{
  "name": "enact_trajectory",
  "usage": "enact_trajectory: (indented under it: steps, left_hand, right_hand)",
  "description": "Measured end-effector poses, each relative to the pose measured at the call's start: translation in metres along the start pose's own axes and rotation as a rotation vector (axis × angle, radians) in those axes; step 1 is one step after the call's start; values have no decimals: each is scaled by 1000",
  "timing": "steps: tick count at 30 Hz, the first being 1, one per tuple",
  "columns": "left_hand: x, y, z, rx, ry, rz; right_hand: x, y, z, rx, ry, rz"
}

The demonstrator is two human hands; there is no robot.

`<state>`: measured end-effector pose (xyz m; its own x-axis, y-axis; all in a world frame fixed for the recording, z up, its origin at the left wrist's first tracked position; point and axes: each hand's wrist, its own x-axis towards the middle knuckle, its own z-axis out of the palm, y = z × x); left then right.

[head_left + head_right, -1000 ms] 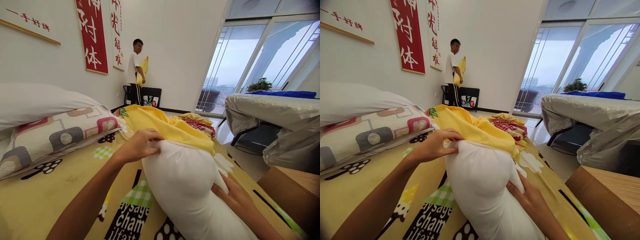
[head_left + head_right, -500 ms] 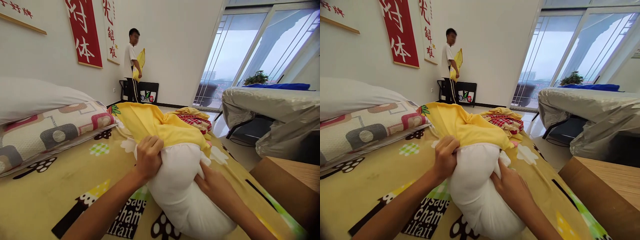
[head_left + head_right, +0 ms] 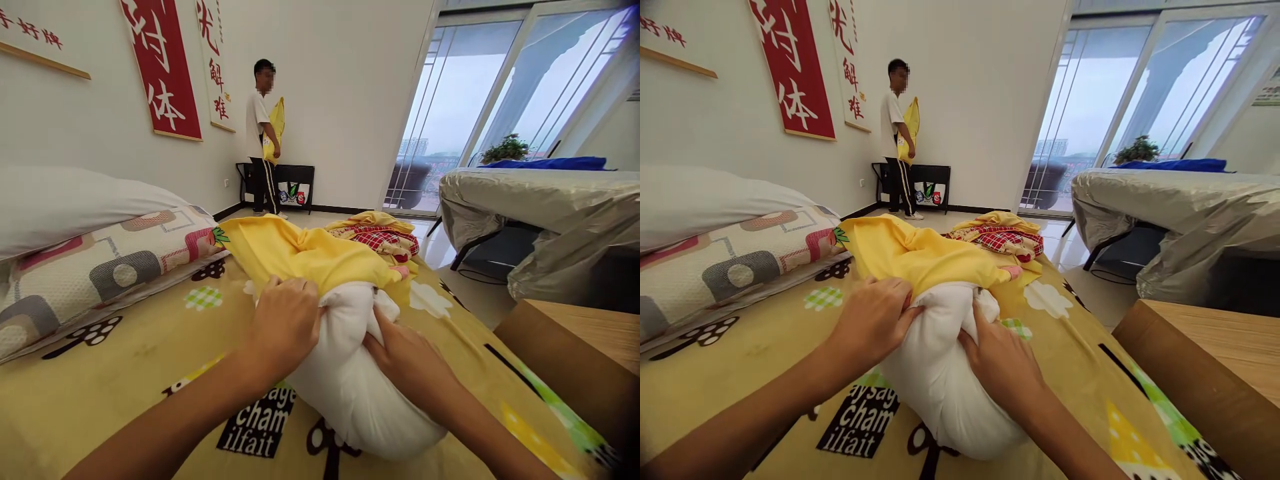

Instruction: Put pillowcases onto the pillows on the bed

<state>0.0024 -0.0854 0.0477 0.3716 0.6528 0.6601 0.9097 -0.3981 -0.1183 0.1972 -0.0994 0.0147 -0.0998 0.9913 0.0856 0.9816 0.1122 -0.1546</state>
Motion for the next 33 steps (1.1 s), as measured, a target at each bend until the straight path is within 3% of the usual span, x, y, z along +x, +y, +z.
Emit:
enact_trajectory:
  steps: [5,7,13,19,23,27,33]
  left_hand:
    - [-16,-9,11,8,195,147]
    - [-15,-16,10,25,169,177]
    - [-24,-37,6,-80,75,-16]
    - [-54,-41,7,-73,239,185]
    - [-69,-44,6,5,235,259]
    - [-80,-56,9,76,210,239]
    - [-100,-69,2,146,217,166]
  right_hand:
    - [-3,-25,-1,-84,-3,-41]
    - [-3,-36,-1,-78,-2,-70]
    - [-7,-59,1,-82,8,-177]
    - [-1,-90,0,-36,19,-329]
    - [16,-111,2,-57,-27,-372]
    - [17,-119,9,-72,17,-432]
    - [-4,-118,10,-66,0,-611]
